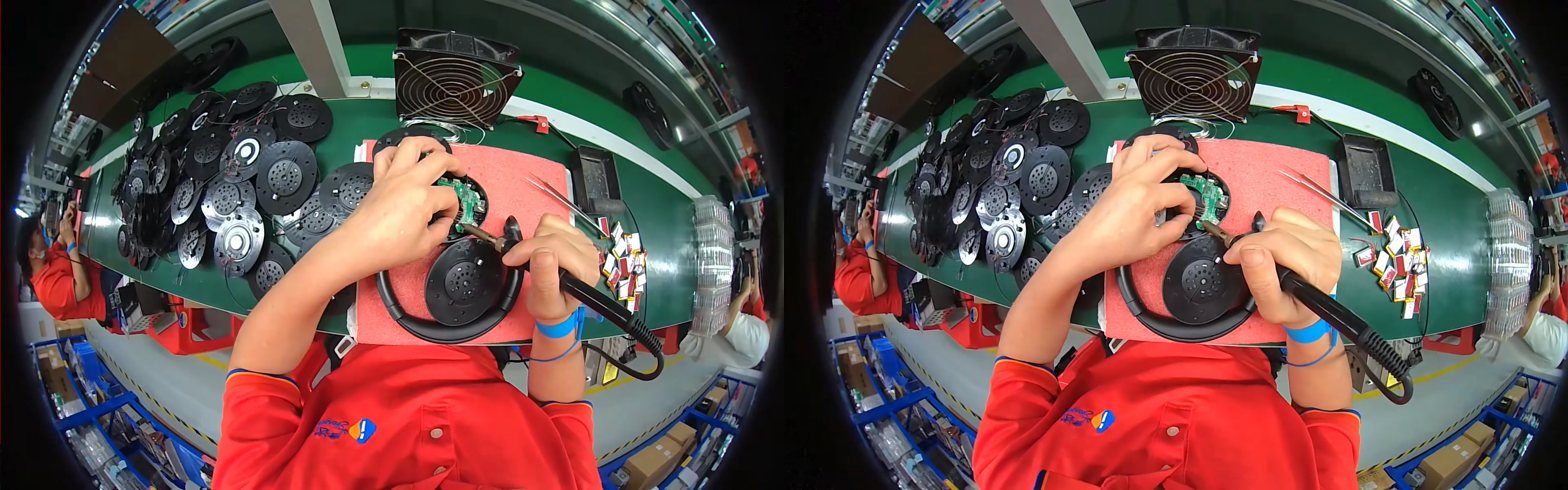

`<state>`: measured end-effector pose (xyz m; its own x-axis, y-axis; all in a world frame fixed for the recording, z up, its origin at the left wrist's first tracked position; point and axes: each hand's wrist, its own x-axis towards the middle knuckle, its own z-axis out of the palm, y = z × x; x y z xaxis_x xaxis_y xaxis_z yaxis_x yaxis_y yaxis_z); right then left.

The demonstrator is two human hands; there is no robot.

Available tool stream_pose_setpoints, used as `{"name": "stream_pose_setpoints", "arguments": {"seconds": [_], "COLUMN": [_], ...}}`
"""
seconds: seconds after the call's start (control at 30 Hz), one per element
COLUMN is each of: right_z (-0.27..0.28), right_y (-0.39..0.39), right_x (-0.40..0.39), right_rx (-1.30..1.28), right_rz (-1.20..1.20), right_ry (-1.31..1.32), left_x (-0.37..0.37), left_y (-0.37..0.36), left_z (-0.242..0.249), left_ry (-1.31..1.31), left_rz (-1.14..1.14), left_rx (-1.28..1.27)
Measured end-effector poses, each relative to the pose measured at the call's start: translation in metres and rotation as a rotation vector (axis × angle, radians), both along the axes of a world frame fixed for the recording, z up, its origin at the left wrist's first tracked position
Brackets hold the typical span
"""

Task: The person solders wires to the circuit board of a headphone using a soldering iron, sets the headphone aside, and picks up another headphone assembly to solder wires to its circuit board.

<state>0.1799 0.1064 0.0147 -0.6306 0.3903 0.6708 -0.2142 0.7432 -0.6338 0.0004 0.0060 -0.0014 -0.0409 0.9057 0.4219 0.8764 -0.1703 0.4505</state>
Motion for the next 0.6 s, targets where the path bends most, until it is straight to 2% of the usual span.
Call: {"name": "stream_pose_setpoints", "arguments": {"seconds": [0.6], "right_z": [0.0006], "right_y": [0.0006], "right_x": [0.0011], "right_rx": [-0.002], "right_rz": [0.003], "right_ry": [0.001], "left_x": [0.0015], "left_y": [-0.0006], "left_z": [0.0009], "left_ry": [0.005], "left_rz": [0.006], "left_rx": [-0.027]}}
